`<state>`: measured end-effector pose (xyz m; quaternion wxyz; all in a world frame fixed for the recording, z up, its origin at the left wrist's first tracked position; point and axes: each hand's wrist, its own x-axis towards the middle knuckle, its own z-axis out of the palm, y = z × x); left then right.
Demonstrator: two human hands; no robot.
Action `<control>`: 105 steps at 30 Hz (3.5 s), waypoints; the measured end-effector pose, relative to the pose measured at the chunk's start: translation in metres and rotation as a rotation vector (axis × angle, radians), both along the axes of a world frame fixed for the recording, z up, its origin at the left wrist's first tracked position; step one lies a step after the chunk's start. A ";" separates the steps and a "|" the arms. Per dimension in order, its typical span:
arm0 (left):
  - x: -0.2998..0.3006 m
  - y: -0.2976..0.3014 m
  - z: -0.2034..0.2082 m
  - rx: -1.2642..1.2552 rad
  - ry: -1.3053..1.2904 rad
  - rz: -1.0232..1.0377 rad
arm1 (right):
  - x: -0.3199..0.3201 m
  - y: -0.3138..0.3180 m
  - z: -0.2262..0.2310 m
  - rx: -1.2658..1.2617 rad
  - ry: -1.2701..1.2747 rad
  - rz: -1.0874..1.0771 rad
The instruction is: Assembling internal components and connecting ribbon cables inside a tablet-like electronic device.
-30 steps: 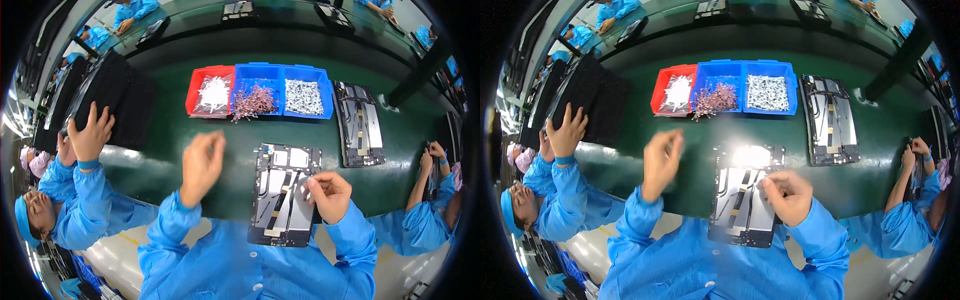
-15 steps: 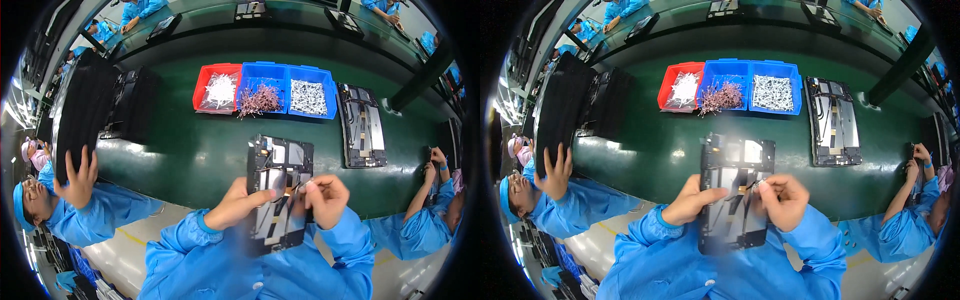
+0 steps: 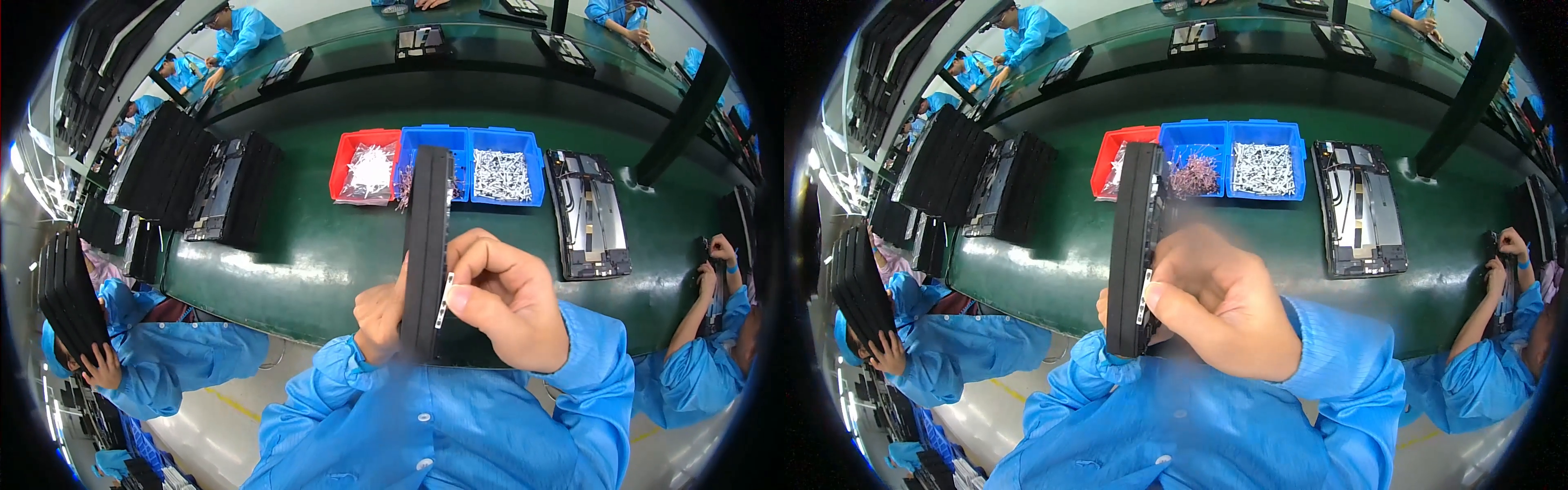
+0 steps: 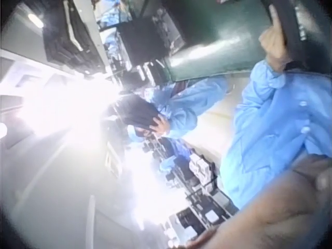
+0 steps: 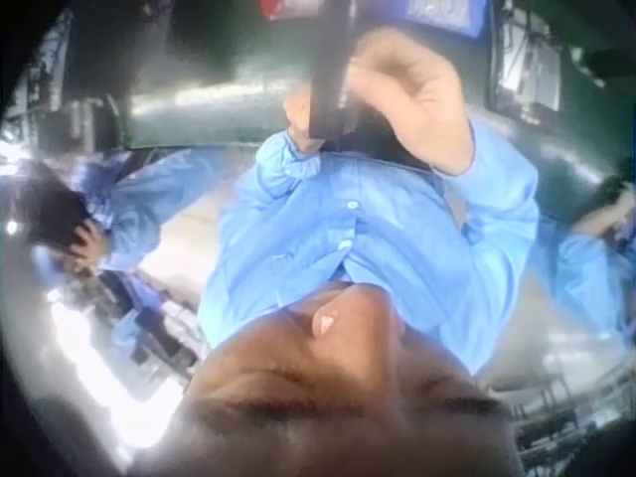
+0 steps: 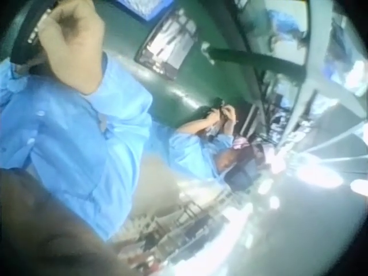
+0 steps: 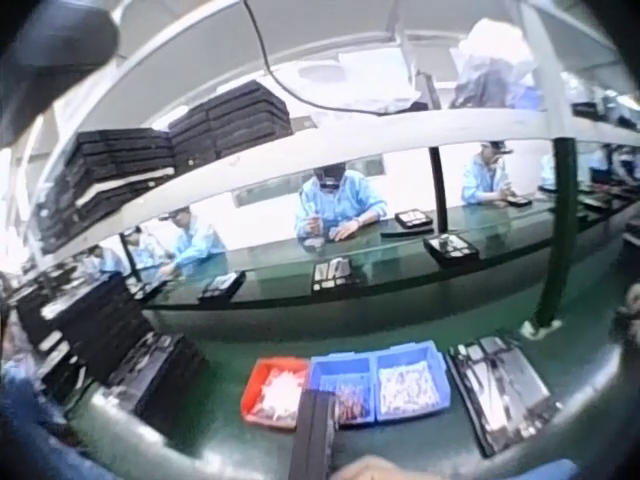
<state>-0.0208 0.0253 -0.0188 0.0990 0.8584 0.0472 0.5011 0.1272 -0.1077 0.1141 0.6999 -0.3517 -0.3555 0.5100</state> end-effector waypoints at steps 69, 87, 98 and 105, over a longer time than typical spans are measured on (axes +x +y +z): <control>0.011 -0.005 0.003 0.037 -0.022 -0.033 | 0.010 -0.003 -0.025 -0.008 0.007 -0.027; -0.010 -0.006 0.017 -0.294 0.172 -0.115 | 0.011 -0.018 -0.041 0.136 -0.296 -0.487; 0.035 0.075 0.006 -1.221 0.985 -0.515 | -0.029 -0.058 -0.158 -0.411 0.342 -0.415; 0.043 0.064 0.009 -0.699 0.916 -0.416 | -0.097 -0.054 -0.167 -0.238 0.341 -0.371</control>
